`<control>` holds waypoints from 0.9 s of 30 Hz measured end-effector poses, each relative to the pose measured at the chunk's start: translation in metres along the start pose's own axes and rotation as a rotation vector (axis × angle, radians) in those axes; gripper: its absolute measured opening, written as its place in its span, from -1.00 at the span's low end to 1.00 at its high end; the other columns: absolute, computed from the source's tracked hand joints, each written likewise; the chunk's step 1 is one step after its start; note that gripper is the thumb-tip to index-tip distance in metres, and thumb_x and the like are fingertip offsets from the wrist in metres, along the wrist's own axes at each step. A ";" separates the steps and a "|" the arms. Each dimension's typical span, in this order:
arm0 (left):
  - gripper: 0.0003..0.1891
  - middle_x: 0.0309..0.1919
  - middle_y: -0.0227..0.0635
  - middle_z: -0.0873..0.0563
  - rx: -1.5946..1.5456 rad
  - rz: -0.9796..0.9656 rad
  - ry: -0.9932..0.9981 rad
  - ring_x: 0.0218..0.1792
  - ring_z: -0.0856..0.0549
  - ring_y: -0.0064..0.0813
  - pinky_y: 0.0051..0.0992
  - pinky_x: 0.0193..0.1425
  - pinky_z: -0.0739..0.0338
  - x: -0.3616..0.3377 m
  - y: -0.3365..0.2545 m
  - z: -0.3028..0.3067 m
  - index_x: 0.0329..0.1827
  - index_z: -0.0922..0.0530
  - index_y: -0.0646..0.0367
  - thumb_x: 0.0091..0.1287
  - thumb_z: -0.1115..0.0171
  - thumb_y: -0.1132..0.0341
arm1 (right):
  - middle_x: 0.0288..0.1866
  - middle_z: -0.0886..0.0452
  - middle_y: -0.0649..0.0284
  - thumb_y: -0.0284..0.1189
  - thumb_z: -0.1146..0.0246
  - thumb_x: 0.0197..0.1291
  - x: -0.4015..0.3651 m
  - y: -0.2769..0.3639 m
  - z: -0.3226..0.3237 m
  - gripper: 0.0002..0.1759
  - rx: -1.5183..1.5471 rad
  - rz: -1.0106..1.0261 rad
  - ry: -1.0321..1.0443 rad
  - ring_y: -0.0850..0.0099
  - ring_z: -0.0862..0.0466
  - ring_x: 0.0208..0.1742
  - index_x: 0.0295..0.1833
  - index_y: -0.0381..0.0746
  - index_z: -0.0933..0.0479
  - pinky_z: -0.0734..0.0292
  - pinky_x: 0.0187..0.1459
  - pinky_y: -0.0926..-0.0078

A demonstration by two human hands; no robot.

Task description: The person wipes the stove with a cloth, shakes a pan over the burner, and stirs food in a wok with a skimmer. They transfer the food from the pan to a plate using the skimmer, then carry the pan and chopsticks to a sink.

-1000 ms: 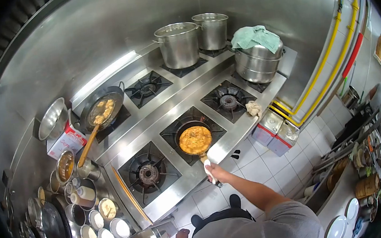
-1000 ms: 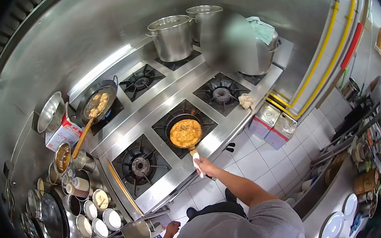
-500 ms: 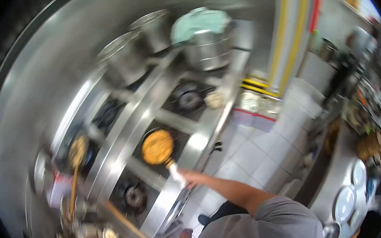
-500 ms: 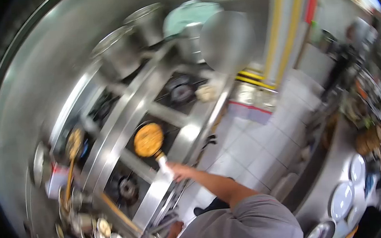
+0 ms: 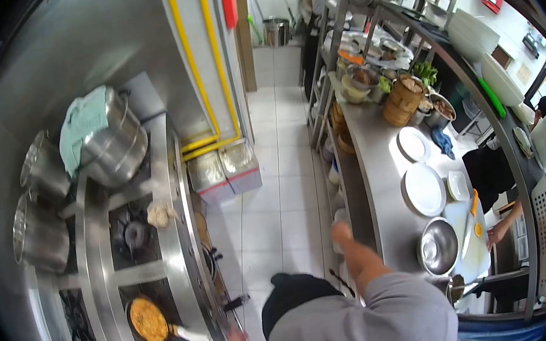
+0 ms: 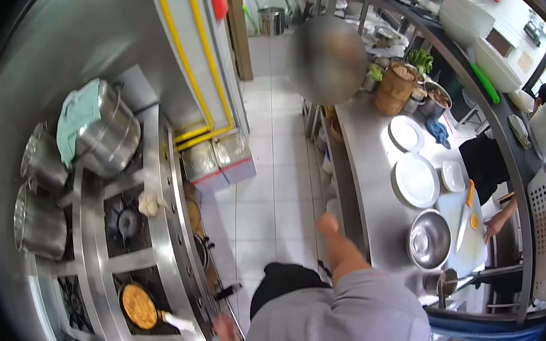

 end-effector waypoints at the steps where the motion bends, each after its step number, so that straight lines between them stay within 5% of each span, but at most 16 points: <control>1: -0.67 -0.32 -0.34 -0.46 -0.066 0.068 -0.100 -0.44 -0.50 -0.35 -0.35 -0.47 -0.43 0.006 -0.002 0.003 -0.13 -0.44 0.06 0.26 -0.13 0.01 | 0.00 -0.58 -0.05 -0.20 -0.09 0.17 -0.012 -0.006 0.035 -0.57 0.056 -0.031 -0.045 0.08 -0.60 0.03 -0.09 -0.38 -0.55 -0.54 0.00 0.16; 2: -0.65 -0.29 -0.31 -0.51 -0.130 0.171 -0.086 -0.46 -0.50 -0.35 -0.36 -0.48 -0.42 0.019 -0.008 -0.002 -0.13 -0.45 0.07 0.27 -0.12 -0.03 | -0.04 -0.60 -0.04 -0.19 -0.09 0.16 0.003 -0.034 0.024 -0.58 0.263 -0.145 0.048 0.02 -0.60 0.01 -0.11 -0.34 -0.56 -0.53 0.02 0.12; 4: -0.53 -0.17 -0.27 -0.53 -0.269 0.140 -0.007 -0.41 -0.51 -0.34 -0.41 -0.43 -0.43 0.044 -0.017 -0.009 -0.02 -0.44 0.13 0.27 -0.13 -0.09 | -0.09 -0.62 -0.02 -0.20 -0.09 0.16 -0.006 -0.037 0.040 -0.64 0.140 0.045 0.079 0.01 -0.59 0.01 -0.12 -0.24 -0.58 -0.50 0.05 0.09; 5: -0.48 0.00 -0.24 -0.49 -0.358 0.138 -0.211 -0.30 -0.53 -0.35 -0.45 -0.35 -0.44 0.041 -0.024 -0.015 0.14 -0.37 0.10 0.29 -0.10 -0.08 | -0.09 -0.62 -0.01 -0.22 -0.09 0.16 -0.019 -0.047 0.035 -0.66 0.075 0.069 0.072 0.01 -0.60 0.00 -0.13 -0.22 -0.59 -0.51 0.03 0.08; 7: -0.50 0.19 -0.29 -0.39 -0.473 0.139 -0.147 -0.14 -0.53 -0.33 -0.48 -0.22 -0.45 0.031 -0.048 -0.030 0.25 -0.30 -0.03 0.33 -0.09 -0.03 | -0.09 -0.62 0.01 -0.24 -0.07 0.16 -0.049 -0.052 0.011 -0.70 -0.052 0.124 0.044 0.02 -0.60 -0.02 -0.16 -0.17 -0.60 -0.52 -0.03 0.05; 11: -0.50 0.20 -0.45 -0.42 -0.553 0.131 -0.153 0.00 -0.54 -0.36 -0.58 -0.15 -0.46 0.018 -0.061 -0.037 0.25 -0.32 -0.03 0.32 -0.13 -0.02 | -0.24 -0.61 0.02 -0.19 -0.01 0.18 -0.153 -0.048 -0.081 -0.66 -0.375 0.684 0.413 0.01 -0.61 -0.14 -0.18 -0.20 -0.55 -0.49 -0.13 0.07; 12: -0.50 0.19 -0.47 -0.43 -0.562 0.128 -0.164 0.03 -0.54 -0.38 -0.60 -0.12 -0.45 0.011 -0.065 -0.040 0.24 -0.33 -0.04 0.31 -0.14 -0.03 | -0.21 -0.61 -0.01 -0.17 0.00 0.20 -0.179 -0.050 -0.099 -0.63 -0.389 0.696 0.571 -0.02 -0.60 -0.13 -0.16 -0.24 -0.54 -0.47 -0.12 0.06; 16: -0.52 0.13 -0.48 -0.48 -0.429 0.148 -0.122 -0.02 -0.54 -0.49 -0.63 -0.14 -0.45 0.006 -0.068 -0.042 0.20 -0.36 -0.07 0.28 -0.19 -0.01 | -0.17 -0.61 -0.03 -0.16 0.02 0.22 -0.261 -0.030 -0.078 -0.61 -0.150 0.674 0.602 -0.03 -0.58 -0.10 -0.15 -0.25 -0.53 -0.46 -0.08 0.09; 20: -0.69 -0.35 -0.51 -0.62 0.089 0.144 0.253 -0.42 -0.57 -0.58 -0.60 -0.38 -0.45 0.027 -0.038 -0.048 -0.05 -0.49 -0.01 0.25 -0.24 0.08 | -0.18 -0.61 -0.03 -0.18 -0.01 0.20 -0.251 -0.053 -0.069 -0.64 -0.002 0.519 0.431 -0.01 -0.58 -0.09 -0.18 -0.25 -0.53 -0.46 -0.05 0.10; 22: -0.72 -0.48 -0.40 -0.65 0.653 0.026 0.480 -0.49 -0.61 -0.42 -0.44 -0.40 -0.51 0.042 -0.014 -0.050 -0.17 -0.58 0.07 0.16 -0.30 0.12 | -0.18 -0.61 -0.04 -0.20 -0.02 0.19 -0.222 -0.082 -0.084 -0.66 0.008 0.411 0.354 -0.01 -0.58 -0.09 -0.20 -0.24 -0.54 -0.46 -0.05 0.09; 24: -0.70 -0.39 -0.20 -0.71 1.203 -0.290 0.623 -0.37 -0.68 -0.22 -0.30 -0.24 -0.56 0.038 0.009 -0.052 -0.24 -0.64 0.15 0.09 -0.33 0.12 | -0.22 -0.61 -0.04 -0.21 -0.03 0.18 -0.212 -0.110 -0.085 -0.67 -0.007 0.378 0.310 -0.02 -0.59 -0.11 -0.24 -0.23 -0.56 -0.47 -0.07 0.06; 27: -0.66 -0.26 -0.08 -0.71 1.356 -0.208 0.687 -0.19 -0.69 -0.14 -0.30 -0.06 -0.53 0.004 0.013 -0.065 -0.23 -0.66 0.17 0.09 -0.30 0.07 | -0.36 -0.60 -0.06 -0.26 -0.06 0.17 -0.196 -0.099 -0.041 -0.71 0.085 0.431 0.169 -0.06 -0.60 -0.26 -0.34 -0.26 -0.57 -0.49 -0.21 0.06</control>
Point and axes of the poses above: each hand's wrist, its own x-axis towards the middle knuckle, its own z-axis out of the back of the hand, y = z × x, the point moved 7 cm from there along x, towards the middle knuckle
